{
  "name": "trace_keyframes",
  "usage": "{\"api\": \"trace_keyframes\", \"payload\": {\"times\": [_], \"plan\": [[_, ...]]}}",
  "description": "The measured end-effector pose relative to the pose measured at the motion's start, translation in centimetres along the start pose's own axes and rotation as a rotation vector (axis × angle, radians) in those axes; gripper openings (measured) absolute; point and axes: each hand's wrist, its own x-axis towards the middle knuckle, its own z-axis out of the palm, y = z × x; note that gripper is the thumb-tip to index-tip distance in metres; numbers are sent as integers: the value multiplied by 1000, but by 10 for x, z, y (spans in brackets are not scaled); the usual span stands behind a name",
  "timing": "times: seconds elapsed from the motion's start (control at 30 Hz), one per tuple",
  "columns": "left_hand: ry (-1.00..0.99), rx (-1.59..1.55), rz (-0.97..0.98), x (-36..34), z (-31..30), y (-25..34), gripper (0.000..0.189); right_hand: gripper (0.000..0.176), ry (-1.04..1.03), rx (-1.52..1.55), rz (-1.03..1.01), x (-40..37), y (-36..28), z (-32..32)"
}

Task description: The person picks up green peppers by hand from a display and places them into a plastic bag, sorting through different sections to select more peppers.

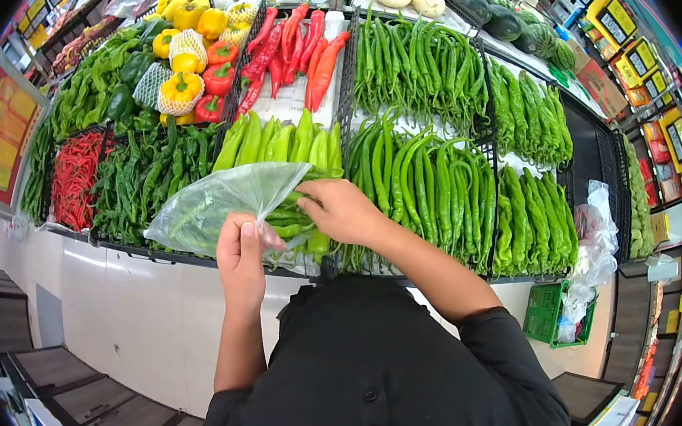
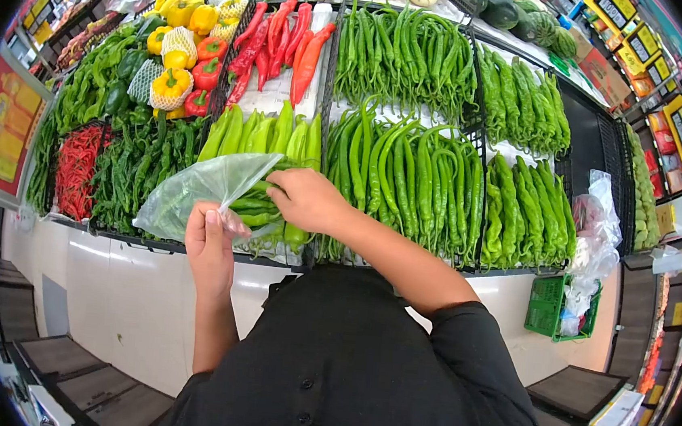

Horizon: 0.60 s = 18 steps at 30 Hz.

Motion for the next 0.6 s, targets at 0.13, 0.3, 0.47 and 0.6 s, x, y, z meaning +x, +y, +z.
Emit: {"api": "trace_keyframes", "payload": {"times": [0.13, 0.3, 0.47, 0.6], "plan": [[4, 43, 5, -3, 0, 3, 22, 22, 127, -146, -92, -17, -3, -17], [22, 60, -6, -5, 0, 2, 23, 19, 252, -296, 0, -43, -11, -74], [11, 68, 0, 0, 1, -1, 22, 15, 432, -315, -49, -67, -3, -118], [3, 65, 4, 3, 4, -2, 22, 14, 380, -389, -65, -78, -13, -139]]}}
